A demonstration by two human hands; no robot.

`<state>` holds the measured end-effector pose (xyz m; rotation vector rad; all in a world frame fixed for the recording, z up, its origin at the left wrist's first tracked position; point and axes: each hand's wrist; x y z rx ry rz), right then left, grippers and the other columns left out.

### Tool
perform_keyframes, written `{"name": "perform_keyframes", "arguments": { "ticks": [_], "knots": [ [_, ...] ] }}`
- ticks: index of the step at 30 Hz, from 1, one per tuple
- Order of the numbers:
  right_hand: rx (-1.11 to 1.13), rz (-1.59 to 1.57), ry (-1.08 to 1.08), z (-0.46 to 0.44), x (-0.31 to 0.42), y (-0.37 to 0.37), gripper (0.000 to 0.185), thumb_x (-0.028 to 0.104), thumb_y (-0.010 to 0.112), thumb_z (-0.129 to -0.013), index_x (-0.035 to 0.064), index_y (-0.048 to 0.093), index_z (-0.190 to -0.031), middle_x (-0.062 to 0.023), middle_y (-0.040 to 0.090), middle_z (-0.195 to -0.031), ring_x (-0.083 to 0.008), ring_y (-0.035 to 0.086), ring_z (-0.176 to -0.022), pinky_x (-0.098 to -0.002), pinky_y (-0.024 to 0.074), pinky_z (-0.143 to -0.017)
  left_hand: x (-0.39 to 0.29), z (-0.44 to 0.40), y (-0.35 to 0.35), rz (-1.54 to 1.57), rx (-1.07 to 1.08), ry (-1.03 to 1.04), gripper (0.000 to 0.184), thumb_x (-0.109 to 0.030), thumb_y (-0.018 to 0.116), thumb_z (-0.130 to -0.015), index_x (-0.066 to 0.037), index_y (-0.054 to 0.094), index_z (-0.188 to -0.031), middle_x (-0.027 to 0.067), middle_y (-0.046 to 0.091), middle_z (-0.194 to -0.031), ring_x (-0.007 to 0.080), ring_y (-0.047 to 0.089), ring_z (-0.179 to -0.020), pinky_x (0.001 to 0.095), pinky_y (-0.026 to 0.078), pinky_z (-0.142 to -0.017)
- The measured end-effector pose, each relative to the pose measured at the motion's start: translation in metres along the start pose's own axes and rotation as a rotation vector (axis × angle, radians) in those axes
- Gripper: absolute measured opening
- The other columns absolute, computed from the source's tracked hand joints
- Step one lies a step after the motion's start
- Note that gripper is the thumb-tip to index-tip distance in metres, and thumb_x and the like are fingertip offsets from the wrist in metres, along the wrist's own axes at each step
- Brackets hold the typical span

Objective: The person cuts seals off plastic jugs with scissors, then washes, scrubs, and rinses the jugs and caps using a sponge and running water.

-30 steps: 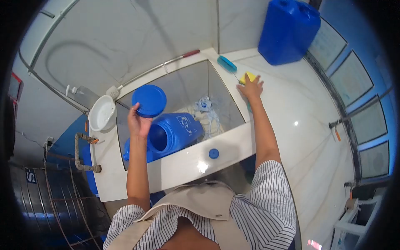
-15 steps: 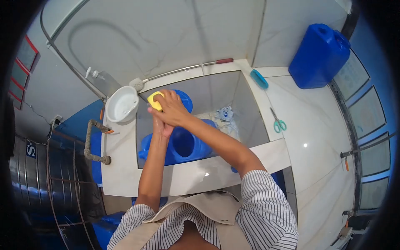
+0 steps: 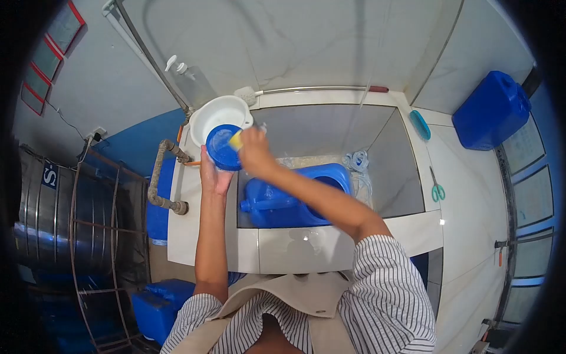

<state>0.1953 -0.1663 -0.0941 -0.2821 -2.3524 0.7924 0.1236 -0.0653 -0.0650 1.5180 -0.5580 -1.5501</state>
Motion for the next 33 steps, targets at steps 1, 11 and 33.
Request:
{"name": "perform_keyframes", "arguments": {
  "ticks": [1,11,33],
  "knots": [
    [-0.045,0.018,-0.037,0.011,0.018,0.007,0.028,0.005,0.053,-0.069,0.0006,0.049,-0.096,-0.0181,0.045,-0.105,-0.0366,0.043,-0.092,-0.0467,0.0365,-0.077,-0.002,-0.002,-0.008,-0.024,-0.022,0.003,0.051,-0.046,0.032,-0.096,-0.007,0.043,-0.127,0.0110,0.052,-0.123,0.0243,0.049,-0.116,0.0405,0.037,-0.101],
    [0.229,-0.333,0.504,0.002,-0.006,-0.102,0.021,0.014,0.040,-0.085,0.0075,0.045,-0.104,-0.0132,0.052,-0.076,-0.0260,0.051,-0.068,-0.0372,0.0414,-0.066,-0.030,0.051,-0.067,-1.578,0.100,0.253,0.046,-0.032,0.039,-0.097,0.008,0.052,-0.116,0.0197,0.055,-0.119,0.0277,0.051,-0.110,0.0332,0.038,-0.095],
    [-0.446,-0.190,0.653,0.202,-0.025,-0.233,0.036,0.006,0.057,-0.078,0.0023,0.048,-0.112,-0.0192,0.048,-0.104,-0.0377,0.044,-0.100,-0.0411,0.0385,-0.087,0.220,0.090,0.096,-0.769,0.508,-0.406,0.048,-0.041,0.036,-0.097,-0.002,0.048,-0.121,0.0087,0.056,-0.115,0.0179,0.056,-0.101,0.0331,0.047,-0.085]
  ]
}}
Point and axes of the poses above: each hand's wrist, its own z-axis away from the middle knuckle, its own y-axis out of the palm, x = y × z
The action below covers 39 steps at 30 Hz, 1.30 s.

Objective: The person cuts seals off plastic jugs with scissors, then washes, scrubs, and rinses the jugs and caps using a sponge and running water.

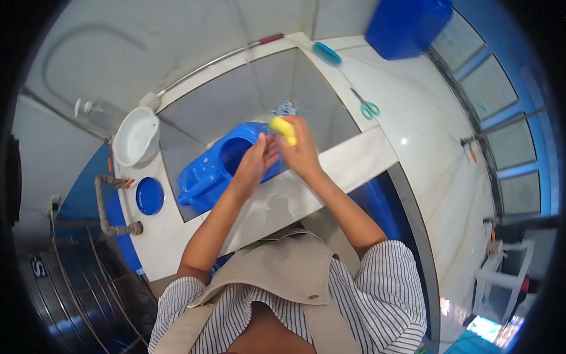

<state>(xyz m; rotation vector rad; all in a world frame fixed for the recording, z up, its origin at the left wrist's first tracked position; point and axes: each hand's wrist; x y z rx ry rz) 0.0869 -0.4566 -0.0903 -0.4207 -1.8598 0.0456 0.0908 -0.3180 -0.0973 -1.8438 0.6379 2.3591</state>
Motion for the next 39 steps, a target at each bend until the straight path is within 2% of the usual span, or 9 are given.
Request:
{"name": "perform_keyframes", "arguments": {
  "ticks": [2,10,13,15,19,25,34,36,39],
  "knots": [
    [0.086,0.187,-0.419,-0.017,0.035,0.036,0.028,0.012,0.053,-0.084,-0.0006,0.046,-0.108,-0.0206,0.048,-0.099,-0.0389,0.044,-0.095,-0.0435,0.0372,-0.085,-0.040,0.009,0.012,0.621,0.033,-0.068,0.052,-0.045,0.032,-0.097,-0.002,0.042,-0.124,0.0088,0.052,-0.120,0.0194,0.052,-0.109,0.0340,0.043,-0.093],
    [0.758,-0.001,-0.438,-0.041,0.066,0.231,0.027,0.024,0.049,-0.088,0.0001,0.049,-0.099,-0.0210,0.048,-0.097,-0.0398,0.044,-0.090,-0.0470,0.0357,-0.080,-0.057,0.066,-0.121,0.703,-0.640,0.351,0.040,-0.036,0.037,-0.098,-0.003,0.045,-0.120,0.0087,0.052,-0.119,0.0205,0.051,-0.110,0.0357,0.040,-0.097],
    [0.683,0.088,-0.667,-0.069,0.085,0.323,0.033,0.029,0.056,-0.082,-0.0002,0.055,-0.097,-0.0218,0.049,-0.105,-0.0405,0.048,-0.093,-0.0476,0.0391,-0.081,-0.024,0.102,-0.212,0.412,-0.872,0.402,0.038,-0.033,0.041,-0.097,-0.002,0.048,-0.117,0.0121,0.054,-0.117,0.0255,0.052,-0.105,0.0374,0.039,-0.095],
    [0.697,0.241,-0.577,-0.096,0.087,0.377,0.040,0.031,0.061,-0.076,-0.0010,0.058,-0.099,-0.0235,0.048,-0.111,-0.0420,0.049,-0.097,-0.0482,0.0421,-0.082,-0.023,0.127,-0.240,-0.900,-1.177,0.026,0.040,-0.034,0.048,-0.093,0.000,0.049,-0.113,0.0169,0.054,-0.111,0.0337,0.048,-0.108,0.0398,0.035,-0.095],
    [0.954,0.823,-0.591,-0.126,0.005,0.487,0.044,0.030,0.062,-0.072,0.0016,0.062,-0.105,-0.0301,0.051,-0.116,-0.0389,0.054,-0.101,-0.0451,0.0451,-0.080,0.010,0.137,-0.271,-1.510,-1.326,0.017,0.050,-0.037,0.059,-0.084,0.000,0.051,-0.116,0.0196,0.052,-0.116,0.0355,0.045,-0.111,0.0445,0.030,-0.097],
    [1.095,0.393,-0.527,-0.139,0.086,0.375,0.034,0.025,0.051,-0.075,0.0023,0.068,-0.094,-0.0197,0.066,-0.090,-0.0342,0.063,-0.084,-0.0391,0.0479,-0.077,-0.005,0.104,-0.194,-1.365,-0.183,0.366,0.054,-0.036,0.070,-0.072,-0.002,0.057,-0.111,0.0187,0.058,-0.109,0.0315,0.052,-0.106,0.0416,0.034,-0.096],
    [1.244,-0.058,-0.478,-0.118,0.009,0.351,0.032,0.016,0.047,-0.083,0.0030,0.062,-0.108,-0.0140,0.066,-0.099,-0.0229,0.062,-0.085,-0.0360,0.0482,-0.075,0.016,0.058,-0.185,-1.555,-0.207,0.254,0.028,-0.023,0.072,-0.064,-0.009,0.057,-0.083,0.0133,0.063,-0.068,0.0327,0.061,-0.066,0.0412,0.048,-0.065],
    [1.290,0.133,0.093,-0.123,0.034,0.313,0.031,0.016,0.048,-0.083,0.0014,0.061,-0.108,-0.0176,0.064,-0.099,-0.0234,0.060,-0.093,-0.0340,0.0464,-0.083,0.027,0.061,-0.196,-1.492,-0.286,0.385,0.024,-0.021,0.071,-0.065,-0.009,0.057,-0.081,0.0131,0.060,-0.061,0.0311,0.061,-0.064,0.0406,0.048,-0.064],
    [1.151,0.471,-0.320,-0.184,-0.025,0.282,0.036,0.017,0.048,-0.083,-0.0001,0.056,-0.113,-0.0200,0.061,-0.109,-0.0307,0.056,-0.104,-0.0372,0.0435,-0.090,0.017,0.063,-0.184,-1.435,-0.303,0.421,0.025,-0.020,0.071,-0.065,-0.009,0.056,-0.082,0.0121,0.060,-0.060,0.0310,0.060,-0.063,0.0397,0.047,-0.064]
  ]
}}
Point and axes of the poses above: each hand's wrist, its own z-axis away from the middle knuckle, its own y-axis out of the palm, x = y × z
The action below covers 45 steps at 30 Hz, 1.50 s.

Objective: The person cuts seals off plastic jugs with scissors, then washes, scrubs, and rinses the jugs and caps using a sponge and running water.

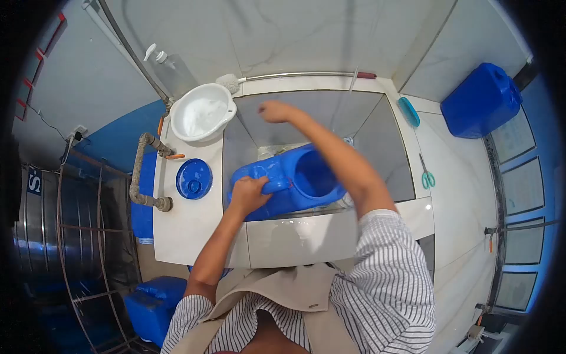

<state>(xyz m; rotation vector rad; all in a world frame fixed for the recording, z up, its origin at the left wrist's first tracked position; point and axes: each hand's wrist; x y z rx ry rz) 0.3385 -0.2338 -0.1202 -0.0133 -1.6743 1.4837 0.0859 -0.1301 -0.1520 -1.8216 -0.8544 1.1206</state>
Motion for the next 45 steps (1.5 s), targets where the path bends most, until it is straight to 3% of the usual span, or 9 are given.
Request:
{"name": "perform_keyframes", "arguments": {
  "ticks": [5,10,14,19,22,30,35,39,45],
  "knots": [
    [-0.009,0.247,0.166,0.139,0.050,-0.052,0.035,0.031,0.050,-0.083,0.0014,0.060,-0.098,-0.0214,0.063,-0.094,-0.0401,0.059,-0.087,-0.0445,0.0467,-0.078,-0.058,-0.046,0.007,0.152,-0.059,-0.019,0.029,-0.022,0.070,-0.066,-0.006,0.059,-0.089,0.0106,0.062,-0.066,0.0312,0.060,-0.062,0.0391,0.048,-0.065],
    [-0.473,0.493,0.236,0.250,0.013,-0.026,0.021,0.024,0.053,-0.085,0.0056,0.063,-0.088,-0.0117,0.065,-0.097,-0.0282,0.058,-0.098,-0.0471,0.0283,-0.100,-0.105,-0.105,0.012,0.333,0.282,0.211,0.028,-0.029,0.062,-0.077,-0.004,0.063,-0.089,0.0176,0.062,-0.074,0.0345,0.060,-0.071,0.0421,0.047,-0.073],
    [-0.663,0.328,0.416,0.302,-0.021,-0.015,0.013,0.016,0.053,-0.083,0.0073,0.062,-0.085,-0.0067,0.066,-0.097,-0.0219,0.057,-0.097,-0.0439,0.0206,-0.103,0.027,-0.177,0.096,0.812,-0.139,-0.216,0.029,-0.028,0.048,-0.084,-0.004,0.064,-0.085,0.0159,0.063,-0.086,0.0326,0.059,-0.084,0.0380,0.046,-0.075],
    [-0.664,0.275,0.456,0.318,-0.053,-0.019,0.015,0.015,0.050,-0.084,0.0076,0.062,-0.085,-0.0055,0.065,-0.101,-0.0198,0.056,-0.097,-0.0423,0.0194,-0.102,0.173,-0.162,0.275,-0.011,0.847,-0.283,0.033,-0.021,0.046,-0.082,-0.003,0.063,-0.104,0.0180,0.054,-0.121,0.0380,0.048,-0.116,0.0451,0.042,-0.094],
    [-0.603,0.285,0.463,0.326,-0.062,-0.021,0.027,0.024,0.042,-0.088,0.0070,0.063,-0.089,-0.0057,0.064,-0.105,-0.0218,0.055,-0.100,-0.0425,0.0202,-0.101,0.166,-0.111,0.327,-0.131,0.722,-0.261,0.036,-0.009,0.052,-0.080,-0.009,0.061,-0.115,0.0069,0.024,-0.147,0.0286,0.021,-0.136,0.0569,0.024,-0.104],
    [-0.579,0.335,0.424,0.319,-0.058,-0.024,0.025,0.023,0.046,-0.086,0.0064,0.063,-0.092,-0.0074,0.064,-0.101,-0.0232,0.057,-0.096,-0.0423,0.0256,-0.098,0.161,-0.106,0.373,-0.108,0.623,-0.327,0.033,-0.019,0.053,-0.083,-0.005,0.060,-0.112,0.0067,0.034,-0.142,0.0294,0.029,-0.132,0.0538,0.032,-0.099],
    [-0.561,0.305,0.444,0.311,-0.035,-0.020,0.030,0.021,0.054,-0.081,0.0061,0.059,-0.106,-0.0104,0.063,-0.104,-0.0263,0.058,-0.094,-0.0369,0.0362,-0.090,0.161,-0.152,0.309,0.200,0.613,-0.667,0.039,-0.021,0.051,-0.083,0.001,0.053,-0.115,0.0198,0.049,-0.124,0.0351,0.049,-0.113,0.0421,0.041,-0.095],
    [-0.667,0.385,0.441,0.288,-0.007,-0.020,0.056,0.035,0.064,-0.076,0.0088,0.049,-0.123,-0.0127,0.052,-0.123,-0.0296,0.061,-0.090,-0.0360,0.0484,-0.073,0.128,-0.186,0.188,0.202,0.423,-0.134,0.038,-0.026,0.048,-0.087,0.008,0.053,-0.104,0.0257,0.057,-0.106,0.0395,0.057,-0.095,0.0441,0.045,-0.083],
    [-0.773,0.295,0.434,0.261,0.024,-0.007,0.069,0.042,0.065,-0.075,0.0103,0.040,-0.131,-0.0171,0.050,-0.125,-0.0300,0.064,-0.082,-0.0369,0.0518,-0.063,-0.028,-0.178,-0.007,0.734,0.452,-0.038,0.042,-0.027,0.038,-0.095,0.007,0.054,-0.113,0.0165,0.045,-0.125,0.0273,0.047,-0.114,0.0330,0.036,-0.097]
  ]
}}
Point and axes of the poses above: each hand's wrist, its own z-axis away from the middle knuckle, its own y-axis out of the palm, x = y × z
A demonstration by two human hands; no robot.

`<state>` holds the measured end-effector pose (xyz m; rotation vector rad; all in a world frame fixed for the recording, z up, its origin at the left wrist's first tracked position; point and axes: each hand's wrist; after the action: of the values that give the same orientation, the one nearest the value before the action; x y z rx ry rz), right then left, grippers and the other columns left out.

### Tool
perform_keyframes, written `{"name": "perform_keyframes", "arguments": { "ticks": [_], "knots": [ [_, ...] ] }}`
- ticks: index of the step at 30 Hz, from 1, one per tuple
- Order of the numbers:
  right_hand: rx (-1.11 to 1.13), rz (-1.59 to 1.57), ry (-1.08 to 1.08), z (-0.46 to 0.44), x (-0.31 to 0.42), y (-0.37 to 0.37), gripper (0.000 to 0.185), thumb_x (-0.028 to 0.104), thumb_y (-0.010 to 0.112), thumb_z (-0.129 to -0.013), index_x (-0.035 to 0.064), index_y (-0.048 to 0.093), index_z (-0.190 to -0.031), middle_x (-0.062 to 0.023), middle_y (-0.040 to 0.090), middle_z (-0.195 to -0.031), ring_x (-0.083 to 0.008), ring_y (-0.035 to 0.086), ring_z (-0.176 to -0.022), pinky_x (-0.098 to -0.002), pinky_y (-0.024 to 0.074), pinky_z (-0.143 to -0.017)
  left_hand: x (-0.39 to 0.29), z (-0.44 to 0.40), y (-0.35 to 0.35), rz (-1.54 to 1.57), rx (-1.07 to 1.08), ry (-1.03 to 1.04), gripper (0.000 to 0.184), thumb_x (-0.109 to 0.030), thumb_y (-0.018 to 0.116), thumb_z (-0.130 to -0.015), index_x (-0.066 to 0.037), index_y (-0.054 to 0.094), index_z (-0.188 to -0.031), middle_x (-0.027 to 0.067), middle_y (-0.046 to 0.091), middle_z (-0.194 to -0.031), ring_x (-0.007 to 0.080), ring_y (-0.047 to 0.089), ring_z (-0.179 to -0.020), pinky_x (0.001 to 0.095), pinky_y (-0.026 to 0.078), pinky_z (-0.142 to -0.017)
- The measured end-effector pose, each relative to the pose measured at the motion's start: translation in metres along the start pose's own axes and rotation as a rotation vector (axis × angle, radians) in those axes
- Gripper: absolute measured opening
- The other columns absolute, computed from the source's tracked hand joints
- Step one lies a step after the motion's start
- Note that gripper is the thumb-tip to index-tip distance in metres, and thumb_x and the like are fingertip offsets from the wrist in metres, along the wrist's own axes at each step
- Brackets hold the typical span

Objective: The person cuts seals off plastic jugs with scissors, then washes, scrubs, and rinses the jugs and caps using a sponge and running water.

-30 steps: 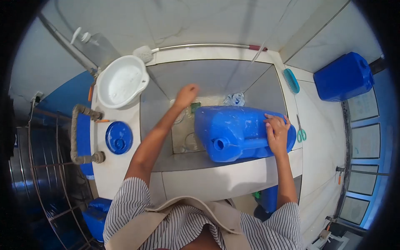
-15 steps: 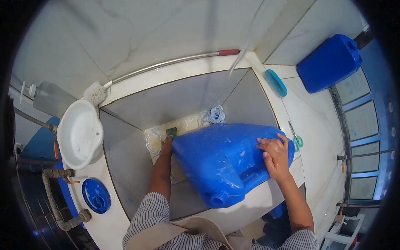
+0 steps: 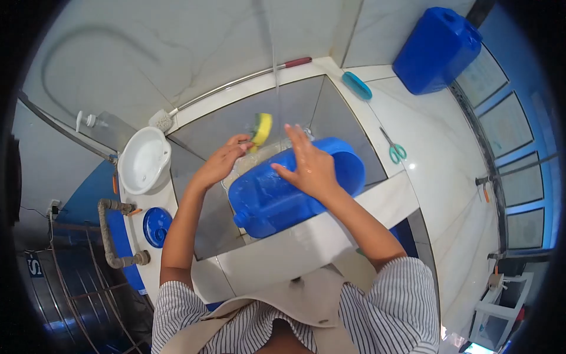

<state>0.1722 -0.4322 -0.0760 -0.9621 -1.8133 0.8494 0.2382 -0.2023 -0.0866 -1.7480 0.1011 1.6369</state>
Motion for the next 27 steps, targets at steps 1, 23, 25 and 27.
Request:
{"name": "perform_keyframes", "arguments": {
  "ticks": [1,23,25,27],
  "knots": [
    [-0.018,-0.007,-0.004,0.000,0.009,0.000,0.066,0.038,0.065,-0.076,0.0102,0.040,-0.130,-0.0174,0.052,-0.122,-0.0308,0.063,-0.082,-0.0377,0.0516,-0.064,-0.017,0.007,0.011,0.217,0.043,0.019,0.043,-0.027,0.037,-0.096,0.005,0.054,-0.116,0.0135,0.041,-0.130,0.0252,0.045,-0.117,0.0325,0.034,-0.100],
    [0.473,0.210,-0.244,-0.019,-0.027,-0.024,0.031,0.028,0.055,-0.072,0.0076,0.064,-0.093,-0.0139,0.057,-0.101,-0.0314,0.052,-0.100,-0.0450,0.0410,-0.081,-0.043,0.064,0.126,-0.844,-0.230,0.115,0.039,-0.040,0.063,-0.079,-0.003,0.051,-0.079,0.0147,0.061,-0.060,0.0309,0.062,-0.055,0.0402,0.049,-0.046],
    [0.668,0.272,-0.455,-0.021,-0.005,-0.026,0.029,0.027,0.056,-0.070,0.0063,0.065,-0.088,-0.0148,0.058,-0.101,-0.0327,0.052,-0.100,-0.0467,0.0418,-0.081,-0.042,0.059,0.124,-0.847,-0.224,0.102,0.040,-0.042,0.062,-0.079,-0.003,0.051,-0.078,0.0153,0.061,-0.060,0.0310,0.062,-0.055,0.0402,0.049,-0.046],
    [0.633,0.176,-0.374,-0.041,-0.008,-0.021,0.028,0.027,0.055,-0.071,0.0055,0.066,-0.086,-0.0156,0.058,-0.101,-0.0340,0.052,-0.100,-0.0463,0.0418,-0.083,-0.033,0.057,0.109,-0.834,-0.276,0.087,0.045,-0.045,0.062,-0.079,-0.001,0.052,-0.079,0.0190,0.060,-0.061,0.0348,0.061,-0.056,0.0438,0.049,-0.049]
  ]
}}
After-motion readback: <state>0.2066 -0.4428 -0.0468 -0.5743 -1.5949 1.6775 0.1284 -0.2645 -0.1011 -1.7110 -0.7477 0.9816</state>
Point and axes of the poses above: each hand's wrist, its own z-axis away from the middle knuckle, its own y-axis out of the palm, x = y × z
